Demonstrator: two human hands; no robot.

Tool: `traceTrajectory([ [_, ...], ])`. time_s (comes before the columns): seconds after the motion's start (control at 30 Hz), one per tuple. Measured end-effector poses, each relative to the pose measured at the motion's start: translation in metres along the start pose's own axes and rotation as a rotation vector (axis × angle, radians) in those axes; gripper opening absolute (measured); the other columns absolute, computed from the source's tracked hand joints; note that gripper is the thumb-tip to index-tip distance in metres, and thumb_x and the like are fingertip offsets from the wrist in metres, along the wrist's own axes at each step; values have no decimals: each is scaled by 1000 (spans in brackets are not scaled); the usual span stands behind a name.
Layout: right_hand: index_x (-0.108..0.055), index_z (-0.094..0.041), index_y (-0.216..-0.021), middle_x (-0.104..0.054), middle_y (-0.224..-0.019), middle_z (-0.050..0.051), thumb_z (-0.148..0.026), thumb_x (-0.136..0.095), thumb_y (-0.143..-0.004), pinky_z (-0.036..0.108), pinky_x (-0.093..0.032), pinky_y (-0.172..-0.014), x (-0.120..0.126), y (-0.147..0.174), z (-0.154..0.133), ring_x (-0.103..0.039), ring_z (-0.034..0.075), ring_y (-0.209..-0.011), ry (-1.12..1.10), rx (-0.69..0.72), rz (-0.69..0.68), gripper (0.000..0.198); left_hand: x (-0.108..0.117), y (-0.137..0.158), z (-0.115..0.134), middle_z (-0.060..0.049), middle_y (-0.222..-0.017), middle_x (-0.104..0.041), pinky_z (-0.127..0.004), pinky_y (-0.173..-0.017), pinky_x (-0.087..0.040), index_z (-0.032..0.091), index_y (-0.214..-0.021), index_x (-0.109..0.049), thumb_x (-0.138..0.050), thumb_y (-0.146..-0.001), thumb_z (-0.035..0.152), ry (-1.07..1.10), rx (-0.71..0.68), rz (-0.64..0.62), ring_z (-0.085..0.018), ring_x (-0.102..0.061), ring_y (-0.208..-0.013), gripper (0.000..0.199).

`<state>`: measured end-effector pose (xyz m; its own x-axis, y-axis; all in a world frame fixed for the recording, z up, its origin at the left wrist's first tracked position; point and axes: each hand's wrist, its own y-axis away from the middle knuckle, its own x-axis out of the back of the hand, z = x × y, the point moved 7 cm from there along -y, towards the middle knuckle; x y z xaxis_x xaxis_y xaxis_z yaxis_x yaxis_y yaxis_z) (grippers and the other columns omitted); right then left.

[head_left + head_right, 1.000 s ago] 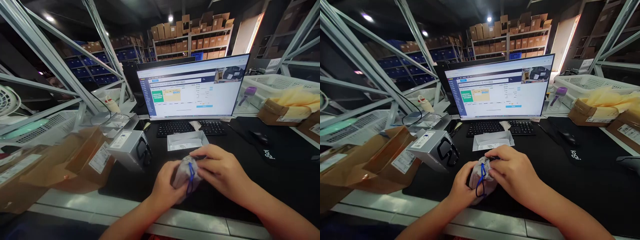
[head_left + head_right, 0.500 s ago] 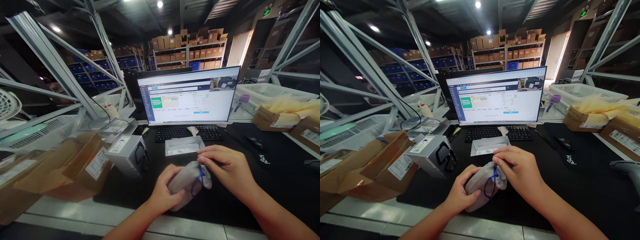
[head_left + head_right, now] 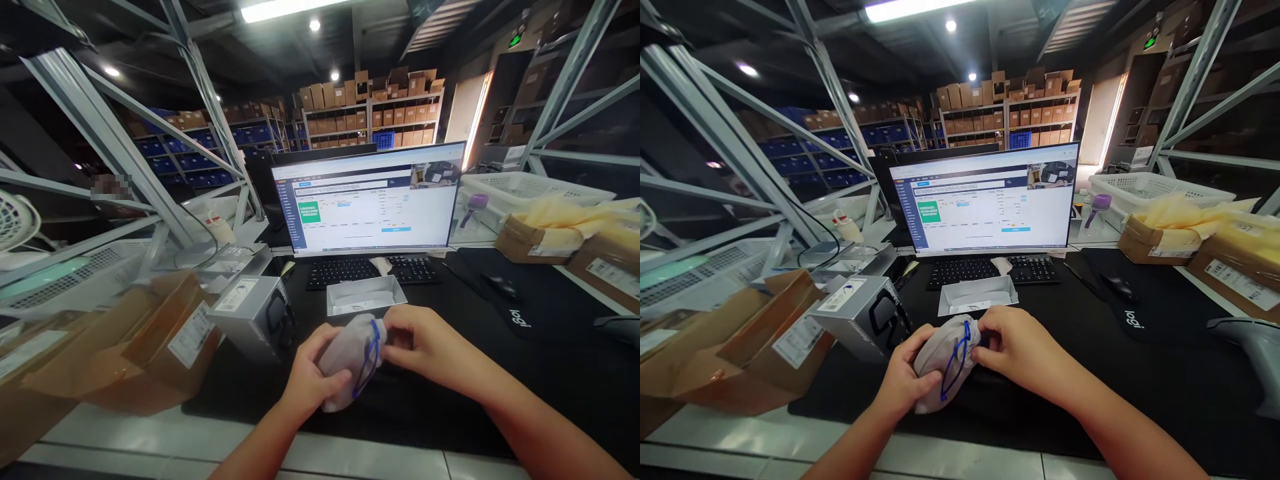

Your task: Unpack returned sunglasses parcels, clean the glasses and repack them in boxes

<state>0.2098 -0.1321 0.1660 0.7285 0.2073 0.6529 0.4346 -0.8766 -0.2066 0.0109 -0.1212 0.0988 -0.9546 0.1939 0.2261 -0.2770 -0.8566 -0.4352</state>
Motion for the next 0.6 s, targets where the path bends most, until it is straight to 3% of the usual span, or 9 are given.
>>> traceTrajectory([
  [0.13, -67, -17, -74, -58, -65, -4, -17, -69, -72, 20, -33, -52, -9, -7, 10, -48, 8, -57, 18, -81, 46, 3, -1, -2, 4, -3, -89, -59, -30, -71, -46, 20, -109, -72, -78, -68, 65, -44, -23, -69, -20, -57, -79, 61],
  [0.3, -65, -16, -68, -56, -62, -4, -13, -63, -69, 20, -30, -52, -12, -11, 12, -44, 7, -57, -26, -25, 92, 3, 2, -7, 4, -4, -91, -61, -31, -72, -48, 20, -109, -72, -80, -64, 68, -56, -12, -65, -21, -59, -81, 67],
  [0.47, -61, -16, -66, -55, -60, -3, -24, -57, -74, 19, -35, -52, 14, -9, 11, -46, 8, -56, -289, 39, 324, 11, -2, 1, -6, -14, -123, -63, -41, -93, -53, 22, -131, -61, -77, -65, 73, 136, 53, 59, -31, -61, -113, 86],
  [0.53, -62, -17, -71, -59, -62, -2, -27, -57, -76, 20, -39, -53, 22, -6, 10, -51, 9, -56, -372, 71, 386, 13, -10, 8, -11, -17, -127, -63, -44, -88, -57, 22, -137, -55, -73, -71, 73, 228, 114, 42, -33, -63, -114, 86],
  [0.6, -61, -18, -72, -60, -60, -2, -28, -57, -77, 20, -41, -52, 20, -6, 9, -52, 10, -54, -407, 83, 393, 12, -14, 16, -17, -17, -113, -70, -41, -73, -61, 19, -131, -59, -70, -77, 70, 320, 198, 70, -31, -70, -98, 75],
])
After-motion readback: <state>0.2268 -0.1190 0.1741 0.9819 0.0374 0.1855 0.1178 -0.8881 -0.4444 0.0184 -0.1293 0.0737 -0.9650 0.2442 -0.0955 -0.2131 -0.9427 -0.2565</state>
